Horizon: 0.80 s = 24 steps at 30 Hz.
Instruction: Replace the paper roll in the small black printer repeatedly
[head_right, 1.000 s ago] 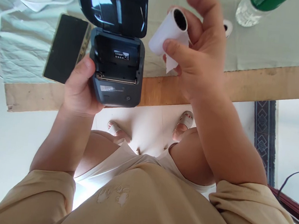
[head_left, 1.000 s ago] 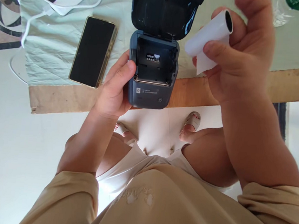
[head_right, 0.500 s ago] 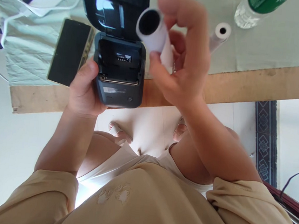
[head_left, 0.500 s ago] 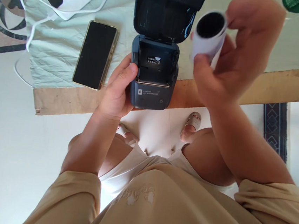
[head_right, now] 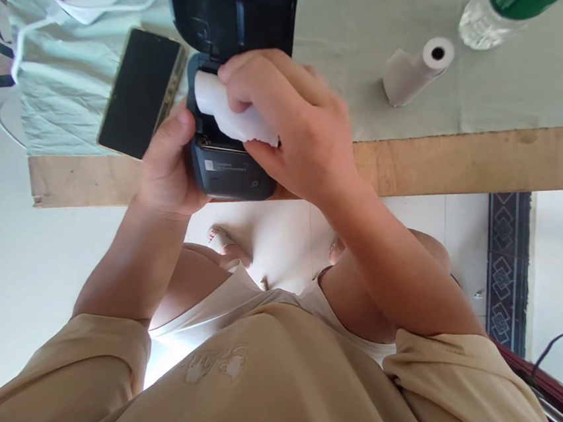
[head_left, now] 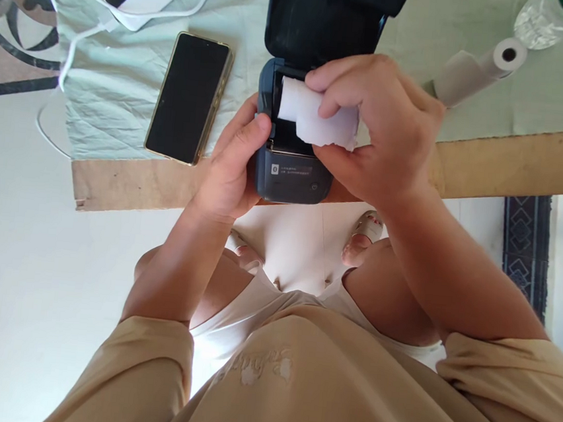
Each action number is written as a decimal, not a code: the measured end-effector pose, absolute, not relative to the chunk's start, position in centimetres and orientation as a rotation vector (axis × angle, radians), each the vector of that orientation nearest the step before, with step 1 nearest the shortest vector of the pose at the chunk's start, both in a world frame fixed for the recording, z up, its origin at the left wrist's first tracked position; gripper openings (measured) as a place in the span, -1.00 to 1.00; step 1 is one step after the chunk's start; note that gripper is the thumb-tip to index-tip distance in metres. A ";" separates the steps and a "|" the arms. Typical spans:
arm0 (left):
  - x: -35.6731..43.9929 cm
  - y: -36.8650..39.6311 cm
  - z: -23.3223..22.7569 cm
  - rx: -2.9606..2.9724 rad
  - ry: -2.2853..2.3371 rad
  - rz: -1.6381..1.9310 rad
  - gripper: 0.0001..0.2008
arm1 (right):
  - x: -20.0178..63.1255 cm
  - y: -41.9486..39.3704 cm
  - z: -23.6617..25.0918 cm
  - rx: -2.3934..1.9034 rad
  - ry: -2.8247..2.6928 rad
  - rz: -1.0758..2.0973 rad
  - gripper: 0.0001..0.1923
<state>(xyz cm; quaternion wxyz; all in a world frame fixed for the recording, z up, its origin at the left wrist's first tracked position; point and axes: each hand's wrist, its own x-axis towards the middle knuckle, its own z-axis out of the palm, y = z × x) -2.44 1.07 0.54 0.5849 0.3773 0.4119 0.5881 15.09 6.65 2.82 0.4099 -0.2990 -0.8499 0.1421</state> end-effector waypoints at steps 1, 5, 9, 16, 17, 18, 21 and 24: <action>-2.5 1.0 0.5 0.880 0.965 1.364 -0.59 | 15.2 6.7 2.9 -0.792 -2.167 0.349 -0.76; -2.7 1.0 0.3 0.881 0.980 1.328 -0.57 | 15.1 6.8 2.7 -0.691 -2.098 0.294 -0.86; -2.6 1.1 -0.2 0.892 0.859 1.390 -0.55 | 14.5 5.8 2.4 -0.620 -2.022 0.161 -0.82; -2.8 0.7 -0.9 0.955 0.972 1.357 -0.56 | 14.8 4.7 2.0 -0.469 -2.119 0.293 -0.87; -2.9 0.7 -1.0 0.965 0.996 1.346 -0.52 | 15.1 5.0 2.0 -0.474 -2.070 0.318 -0.85; -2.9 0.8 -1.2 0.982 1.000 1.347 -0.48 | 15.3 5.3 2.1 -0.515 -2.008 0.337 -0.86; -3.1 1.3 -1.9 1.054 0.931 1.403 -0.37 | 15.9 6.7 2.5 -0.730 -1.750 0.498 -0.79; -3.2 1.4 -2.1 1.053 0.951 1.399 -0.36 | 15.9 7.9 2.9 -0.740 -1.564 0.868 -0.67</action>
